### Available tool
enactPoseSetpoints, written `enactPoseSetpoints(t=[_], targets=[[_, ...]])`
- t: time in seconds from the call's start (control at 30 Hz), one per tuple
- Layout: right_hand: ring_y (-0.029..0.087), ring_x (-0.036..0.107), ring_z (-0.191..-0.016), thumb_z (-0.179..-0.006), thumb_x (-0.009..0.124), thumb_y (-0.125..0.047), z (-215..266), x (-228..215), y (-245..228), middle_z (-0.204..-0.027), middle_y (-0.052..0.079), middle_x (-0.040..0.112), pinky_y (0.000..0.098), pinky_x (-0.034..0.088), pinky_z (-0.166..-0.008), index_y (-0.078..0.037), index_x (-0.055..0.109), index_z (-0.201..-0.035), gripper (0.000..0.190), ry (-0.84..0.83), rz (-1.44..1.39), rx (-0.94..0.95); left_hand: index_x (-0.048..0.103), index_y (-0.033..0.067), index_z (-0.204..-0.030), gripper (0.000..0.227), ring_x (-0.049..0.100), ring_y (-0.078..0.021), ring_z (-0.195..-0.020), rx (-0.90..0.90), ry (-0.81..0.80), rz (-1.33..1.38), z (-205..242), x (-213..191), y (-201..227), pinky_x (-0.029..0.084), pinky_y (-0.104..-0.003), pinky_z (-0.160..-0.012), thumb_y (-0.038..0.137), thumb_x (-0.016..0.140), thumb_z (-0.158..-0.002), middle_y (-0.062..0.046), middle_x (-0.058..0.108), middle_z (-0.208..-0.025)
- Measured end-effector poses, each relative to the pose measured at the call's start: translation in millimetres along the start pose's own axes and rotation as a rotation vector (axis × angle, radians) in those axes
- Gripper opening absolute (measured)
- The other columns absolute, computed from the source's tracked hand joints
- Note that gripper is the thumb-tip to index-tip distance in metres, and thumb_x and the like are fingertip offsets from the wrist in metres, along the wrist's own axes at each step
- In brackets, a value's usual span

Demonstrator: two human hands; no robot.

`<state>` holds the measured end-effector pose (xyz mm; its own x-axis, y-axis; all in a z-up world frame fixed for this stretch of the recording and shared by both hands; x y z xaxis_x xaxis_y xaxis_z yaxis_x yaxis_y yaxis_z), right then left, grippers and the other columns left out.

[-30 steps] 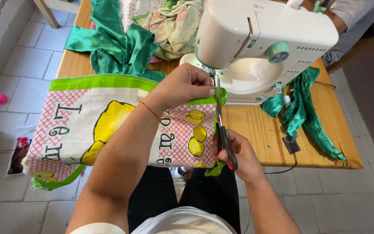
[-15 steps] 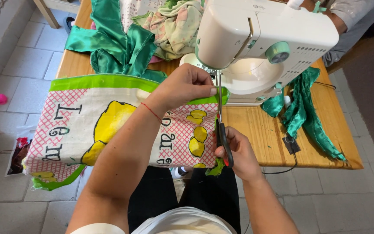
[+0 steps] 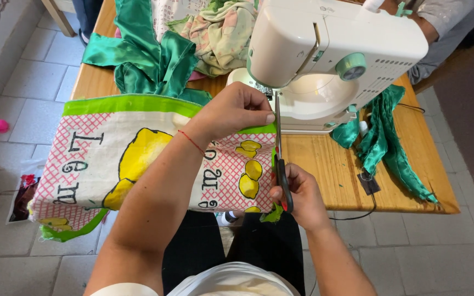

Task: Trimming the edges of a fabric bag using scissors at a sewing workstation.

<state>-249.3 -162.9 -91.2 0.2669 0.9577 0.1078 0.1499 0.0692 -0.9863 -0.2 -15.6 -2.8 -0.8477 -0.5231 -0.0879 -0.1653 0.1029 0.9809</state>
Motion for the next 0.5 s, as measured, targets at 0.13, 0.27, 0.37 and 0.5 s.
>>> enactPoseSetpoints(t=[0.13, 0.27, 0.37, 0.5], targets=[[0.021, 0.079, -0.066, -0.087, 0.108, -0.017, 9, -3, 9, -0.076, 0.021, 0.081, 0.031, 0.061, -0.063, 0.003, 0.076, -0.103, 0.041, 0.095, -0.039, -0.089, 0.094, 0.009, -0.096, 0.01, 0.072, -0.0132, -0.07, 0.01, 0.0, -0.007, -2, 0, -3, 0.058, -0.03, -0.078, 0.014, 0.088, -0.1, -0.006, 0.081, -0.076], [0.03, 0.087, -0.103, -0.083, 0.109, -0.012, 7, 20, -21, -0.112, 0.028, 0.086, 0.04, 0.07, -0.091, 0.002, 0.071, -0.132, 0.064, 0.223, -0.101, -0.263, 0.094, 0.0104, -0.096, 0.006, 0.069, -0.0087, -0.074, 0.025, -0.001, 0.005, 2, 2, 3, 0.058, -0.028, -0.079, 0.014, 0.089, -0.099, -0.003, 0.079, -0.076], [0.024, 0.078, -0.136, -0.094, 0.101, -0.008, -5, 35, -46, -0.15, 0.017, 0.08, 0.0319, 0.063, -0.107, -0.004, 0.064, -0.147, 0.064, 0.313, 0.063, -0.325, 0.096, 0.0139, -0.101, 0.005, 0.067, -0.0084, -0.072, 0.062, -0.038, -0.033, 5, 4, 11, 0.057, -0.027, -0.075, 0.013, 0.092, -0.098, -0.001, 0.081, -0.079], [0.017, 0.082, -0.115, -0.088, 0.105, 0.004, -33, 40, -33, -0.116, 0.005, 0.081, 0.0284, 0.066, -0.096, -0.005, 0.07, -0.13, 0.056, 0.462, 0.075, -0.347, 0.096, 0.0125, -0.107, 0.01, 0.075, -0.0172, -0.082, 0.232, -0.048, -0.145, 8, 23, 25, 0.063, -0.035, -0.084, 0.013, 0.097, -0.098, -0.009, 0.085, -0.088]])
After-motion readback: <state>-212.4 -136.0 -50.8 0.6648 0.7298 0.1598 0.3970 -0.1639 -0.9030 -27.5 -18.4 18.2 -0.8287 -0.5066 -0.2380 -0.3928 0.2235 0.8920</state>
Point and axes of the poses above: each hand's wrist, its own z-axis away from the middle knuckle, its own x-axis out of the palm, y = z × x, the point moved 2 cm from there along -z, towards the middle knuckle
